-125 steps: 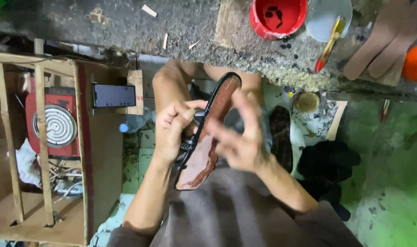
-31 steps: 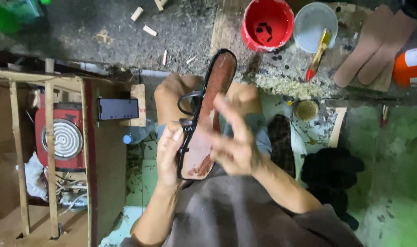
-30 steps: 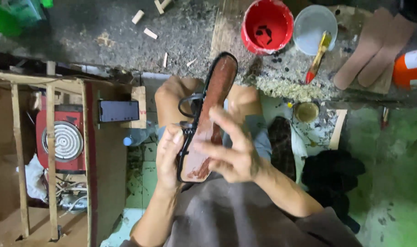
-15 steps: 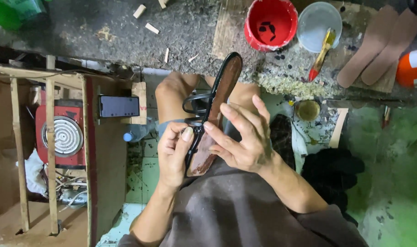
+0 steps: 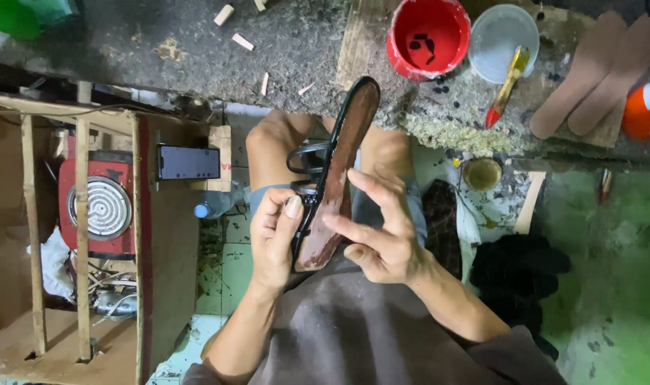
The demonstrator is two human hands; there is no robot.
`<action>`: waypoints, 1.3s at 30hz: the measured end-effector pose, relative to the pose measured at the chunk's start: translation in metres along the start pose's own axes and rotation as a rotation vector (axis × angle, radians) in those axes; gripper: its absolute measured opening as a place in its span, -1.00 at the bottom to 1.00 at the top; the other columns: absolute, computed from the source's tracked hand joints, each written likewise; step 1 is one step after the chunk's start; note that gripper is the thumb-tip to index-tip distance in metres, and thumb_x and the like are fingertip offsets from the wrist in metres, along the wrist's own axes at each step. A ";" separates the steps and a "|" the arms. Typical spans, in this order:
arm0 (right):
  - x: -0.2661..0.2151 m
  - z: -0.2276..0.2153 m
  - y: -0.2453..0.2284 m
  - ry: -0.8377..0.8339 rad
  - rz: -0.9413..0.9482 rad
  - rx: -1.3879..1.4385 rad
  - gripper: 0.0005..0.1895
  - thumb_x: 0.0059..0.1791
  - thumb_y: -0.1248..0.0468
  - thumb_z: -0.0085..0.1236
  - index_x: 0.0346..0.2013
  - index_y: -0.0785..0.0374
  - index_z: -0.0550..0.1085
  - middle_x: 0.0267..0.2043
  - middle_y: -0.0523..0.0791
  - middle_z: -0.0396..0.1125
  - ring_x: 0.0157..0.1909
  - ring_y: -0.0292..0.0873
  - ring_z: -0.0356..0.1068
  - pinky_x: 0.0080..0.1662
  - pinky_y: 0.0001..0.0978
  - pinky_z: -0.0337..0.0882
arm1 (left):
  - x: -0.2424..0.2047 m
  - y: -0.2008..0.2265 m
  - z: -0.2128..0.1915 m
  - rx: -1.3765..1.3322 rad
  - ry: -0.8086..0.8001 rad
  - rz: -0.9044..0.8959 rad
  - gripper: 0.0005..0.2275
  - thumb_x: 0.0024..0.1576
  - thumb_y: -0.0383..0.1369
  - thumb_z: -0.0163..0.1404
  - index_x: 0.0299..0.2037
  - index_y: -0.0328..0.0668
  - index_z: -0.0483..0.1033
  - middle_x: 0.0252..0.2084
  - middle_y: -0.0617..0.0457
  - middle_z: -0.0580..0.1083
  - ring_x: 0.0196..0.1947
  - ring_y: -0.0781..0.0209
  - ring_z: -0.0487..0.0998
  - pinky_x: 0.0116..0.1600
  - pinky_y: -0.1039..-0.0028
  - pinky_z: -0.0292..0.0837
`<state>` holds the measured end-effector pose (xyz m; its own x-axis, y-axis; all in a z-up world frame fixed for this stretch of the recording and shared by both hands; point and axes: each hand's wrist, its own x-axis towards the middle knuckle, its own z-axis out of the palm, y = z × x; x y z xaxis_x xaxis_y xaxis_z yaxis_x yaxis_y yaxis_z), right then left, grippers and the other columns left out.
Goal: Applying glue to the sole of a shoe using a brush and then pressing the components together for assembly.
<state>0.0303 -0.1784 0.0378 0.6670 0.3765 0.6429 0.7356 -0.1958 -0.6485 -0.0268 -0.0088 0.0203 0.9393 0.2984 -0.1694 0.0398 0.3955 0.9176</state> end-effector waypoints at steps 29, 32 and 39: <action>-0.013 -0.001 0.017 0.033 -0.236 -0.251 -0.56 0.12 -0.14 -0.19 0.03 -0.12 0.60 0.25 0.08 0.26 0.27 0.03 0.27 0.34 0.16 0.08 | -0.010 0.008 0.000 0.099 -0.093 0.015 -0.90 0.26 -0.42 -0.03 -0.20 -0.33 0.45 -0.57 0.12 0.36 -0.51 0.40 0.40 -0.42 0.63 0.26; -0.004 -0.008 0.006 0.006 -0.221 -0.025 -0.57 0.06 -0.16 -0.09 -0.08 -0.06 0.63 0.22 0.13 0.28 0.23 0.09 0.33 0.30 0.08 0.22 | -0.005 0.009 0.002 0.090 -0.102 0.033 -0.88 0.28 -0.39 -0.05 -0.20 -0.32 0.44 -0.57 0.09 0.37 -0.54 0.43 0.36 -0.40 0.61 0.33; 0.002 0.016 0.028 0.022 -0.235 0.248 -0.29 0.03 -0.05 0.12 0.41 0.05 0.16 0.51 0.26 -0.31 0.33 0.24 0.25 0.37 0.09 0.22 | -0.002 0.017 0.011 0.087 -0.084 -0.045 -0.89 0.28 -0.41 -0.03 -0.21 -0.34 0.45 -0.59 0.10 0.36 -0.56 0.43 0.33 -0.46 0.63 0.24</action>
<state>0.0508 -0.1685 0.0143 0.4867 0.3651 0.7937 0.8203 0.1216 -0.5589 -0.0244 -0.0121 0.0396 0.9610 0.2064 -0.1839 0.1089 0.3287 0.9381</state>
